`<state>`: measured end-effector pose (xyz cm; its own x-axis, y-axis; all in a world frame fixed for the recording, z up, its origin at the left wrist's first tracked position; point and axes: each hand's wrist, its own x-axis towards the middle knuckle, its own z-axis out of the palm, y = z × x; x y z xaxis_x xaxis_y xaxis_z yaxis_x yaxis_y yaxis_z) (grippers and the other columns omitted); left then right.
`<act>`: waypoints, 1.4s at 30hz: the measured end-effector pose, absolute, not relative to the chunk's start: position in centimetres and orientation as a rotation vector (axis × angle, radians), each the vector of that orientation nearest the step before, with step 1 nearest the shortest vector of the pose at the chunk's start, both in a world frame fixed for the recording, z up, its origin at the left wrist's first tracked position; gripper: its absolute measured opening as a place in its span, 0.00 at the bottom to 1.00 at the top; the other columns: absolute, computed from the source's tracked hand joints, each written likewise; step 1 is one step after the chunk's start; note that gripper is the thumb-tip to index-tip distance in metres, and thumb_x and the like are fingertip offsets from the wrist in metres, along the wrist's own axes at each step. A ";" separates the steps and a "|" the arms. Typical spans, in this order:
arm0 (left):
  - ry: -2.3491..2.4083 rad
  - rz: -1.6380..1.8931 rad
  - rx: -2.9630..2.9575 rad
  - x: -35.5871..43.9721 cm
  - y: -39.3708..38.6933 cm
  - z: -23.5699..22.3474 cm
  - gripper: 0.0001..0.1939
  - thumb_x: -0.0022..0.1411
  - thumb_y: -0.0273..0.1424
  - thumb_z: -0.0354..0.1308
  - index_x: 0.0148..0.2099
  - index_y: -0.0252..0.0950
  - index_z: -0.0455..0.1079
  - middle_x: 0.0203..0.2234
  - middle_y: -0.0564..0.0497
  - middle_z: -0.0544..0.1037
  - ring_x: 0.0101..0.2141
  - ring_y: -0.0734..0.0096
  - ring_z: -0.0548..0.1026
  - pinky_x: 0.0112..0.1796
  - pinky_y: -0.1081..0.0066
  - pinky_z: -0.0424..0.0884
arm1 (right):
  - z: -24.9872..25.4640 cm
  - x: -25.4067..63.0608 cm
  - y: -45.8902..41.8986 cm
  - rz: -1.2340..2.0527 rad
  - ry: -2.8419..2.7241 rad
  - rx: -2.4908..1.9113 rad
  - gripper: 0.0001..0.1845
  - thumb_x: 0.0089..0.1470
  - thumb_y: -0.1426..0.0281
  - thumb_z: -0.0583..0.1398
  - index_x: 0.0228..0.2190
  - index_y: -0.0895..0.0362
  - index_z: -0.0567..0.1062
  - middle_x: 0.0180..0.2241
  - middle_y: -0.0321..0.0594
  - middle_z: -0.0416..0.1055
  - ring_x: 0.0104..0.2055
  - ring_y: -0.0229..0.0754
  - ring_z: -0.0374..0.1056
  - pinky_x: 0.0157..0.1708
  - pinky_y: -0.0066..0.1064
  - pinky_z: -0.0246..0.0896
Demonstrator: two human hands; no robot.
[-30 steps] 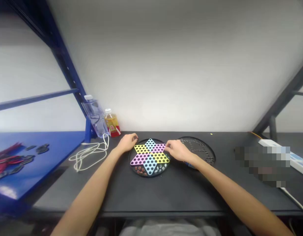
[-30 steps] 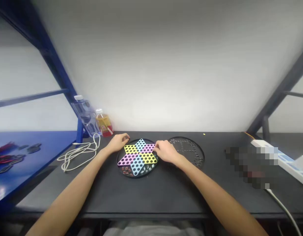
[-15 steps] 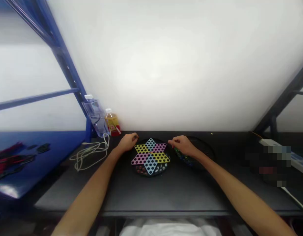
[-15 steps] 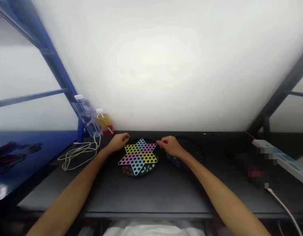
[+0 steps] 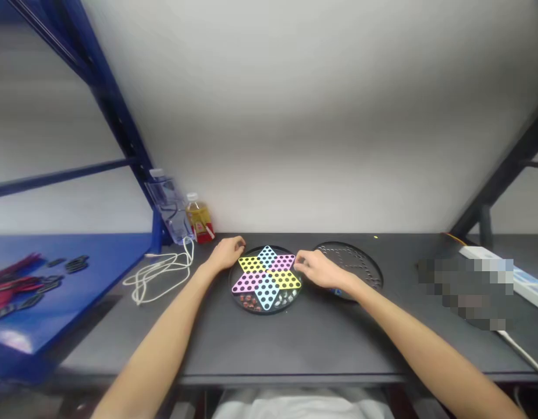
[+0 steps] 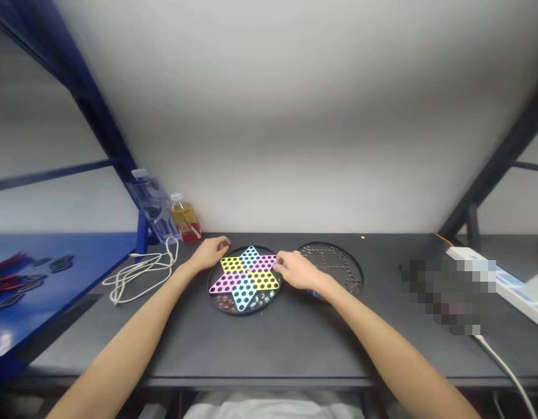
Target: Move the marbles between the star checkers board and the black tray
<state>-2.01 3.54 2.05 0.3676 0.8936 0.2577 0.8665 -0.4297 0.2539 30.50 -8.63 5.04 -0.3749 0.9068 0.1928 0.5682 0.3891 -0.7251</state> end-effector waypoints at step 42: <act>1.667 0.539 2.522 -1.9 3.4 2.1 0.14 0.61 0.36 0.52 0.45 0.37 0.73 0.28 0.49 0.77 0.30 0.67 0.74 0.33 0.72 0.66 | 6.1 31.1 -9.2 0.680 -2.484 -1.240 0.08 0.51 0.70 0.59 0.32 0.57 0.78 0.27 0.38 0.75 0.28 0.38 0.67 0.31 0.27 0.56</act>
<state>-1.88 3.36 2.15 0.3500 0.9029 0.2494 0.8781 -0.4090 0.2483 31.07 -9.23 6.14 -0.5909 0.8057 0.0408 0.6727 0.5200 -0.5263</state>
